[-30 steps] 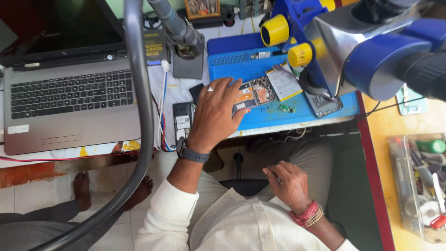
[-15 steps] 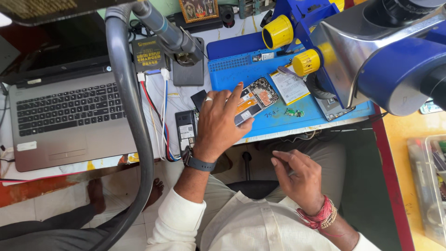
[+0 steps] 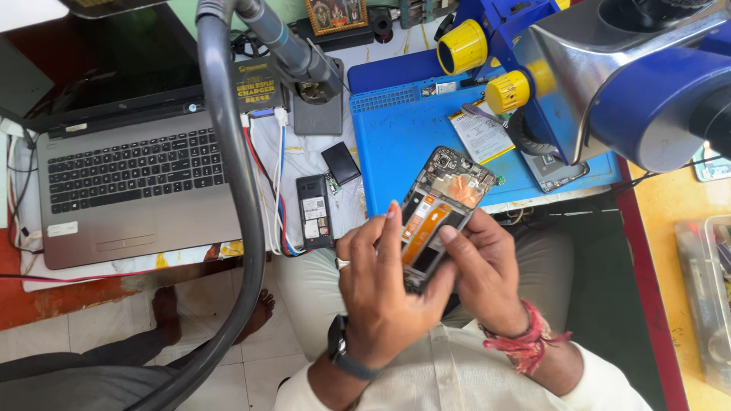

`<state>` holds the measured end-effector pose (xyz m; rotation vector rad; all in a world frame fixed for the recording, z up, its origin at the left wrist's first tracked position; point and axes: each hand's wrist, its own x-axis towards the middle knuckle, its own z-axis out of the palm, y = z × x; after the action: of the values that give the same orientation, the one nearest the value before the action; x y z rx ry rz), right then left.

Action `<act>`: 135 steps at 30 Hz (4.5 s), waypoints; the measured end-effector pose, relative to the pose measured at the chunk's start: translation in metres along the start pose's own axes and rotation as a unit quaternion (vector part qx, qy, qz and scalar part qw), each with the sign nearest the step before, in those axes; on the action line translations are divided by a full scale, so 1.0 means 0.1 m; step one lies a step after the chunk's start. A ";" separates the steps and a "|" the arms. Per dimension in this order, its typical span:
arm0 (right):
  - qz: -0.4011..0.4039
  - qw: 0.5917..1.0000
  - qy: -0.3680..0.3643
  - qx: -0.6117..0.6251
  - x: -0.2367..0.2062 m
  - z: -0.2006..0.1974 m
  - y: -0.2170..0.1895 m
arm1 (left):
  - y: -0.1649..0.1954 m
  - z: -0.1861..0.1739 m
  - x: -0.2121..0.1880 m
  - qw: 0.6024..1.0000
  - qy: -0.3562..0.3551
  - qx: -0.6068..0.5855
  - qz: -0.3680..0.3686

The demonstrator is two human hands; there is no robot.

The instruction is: The person works on a disassembled smartphone at a repair bench, using a precision screwdriver to remove and reinsert small screws, applying liquid from a spray bottle, and using a hot air gun to heat components. They handle the phone's internal frame, battery, and circuit boards, then connect a multimeter to test the device.

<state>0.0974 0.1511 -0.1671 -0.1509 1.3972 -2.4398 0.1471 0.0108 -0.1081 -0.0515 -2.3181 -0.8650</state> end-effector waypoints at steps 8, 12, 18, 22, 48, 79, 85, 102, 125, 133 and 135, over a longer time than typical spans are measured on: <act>-0.009 0.968 -0.149 -0.201 -0.15 -0.09 -0.36 | -0.19 -0.35 0.12 0.922 -0.115 -0.324 -0.180; -0.025 0.942 -0.190 -0.277 -0.15 -0.06 -0.44 | -0.18 -0.32 0.05 0.920 -0.141 -0.346 -0.115; -0.071 0.904 -0.178 -0.383 -0.14 -0.05 -0.52 | -0.19 -0.31 0.02 0.941 -0.132 -0.306 -0.054; -0.130 0.888 -0.181 -0.403 -0.19 -0.01 -0.55 | -0.19 -0.31 0.01 0.934 -0.127 -0.333 -0.009; -0.052 0.979 -0.066 -0.187 -0.04 -0.15 0.03 | -0.56 0.20 -0.31 0.944 -0.074 -0.316 -0.060; -0.100 0.973 -0.019 -0.205 -0.13 -0.08 -0.02 | -0.54 0.47 -0.60 0.850 -0.062 -0.479 -0.208; -0.134 0.951 -0.012 -0.279 -0.15 -0.05 -0.05 | -0.51 0.48 -0.66 0.838 -0.069 -0.490 -0.228; 0.078 0.978 -0.019 -0.190 0.00 -0.16 0.00 | -0.67 0.54 -0.66 0.766 -0.084 -0.559 -0.306; 0.071 0.983 -0.016 -0.171 0.08 -0.22 -0.05 | -0.56 0.48 -0.61 0.852 -0.071 -0.443 -0.270; 0.058 0.979 -0.010 -0.197 0.05 -0.26 -0.01 | -0.54 0.48 -0.64 0.879 -0.063 -0.403 -0.246; 0.049 0.977 -0.014 -0.207 0.04 -0.27 -0.02 | -0.53 0.48 -0.64 0.881 -0.056 -0.410 -0.230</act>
<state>0.0868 0.1724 -0.1797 -0.2044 1.8365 -2.0320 0.1573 0.0091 -0.2038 0.0957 -1.9121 -2.0859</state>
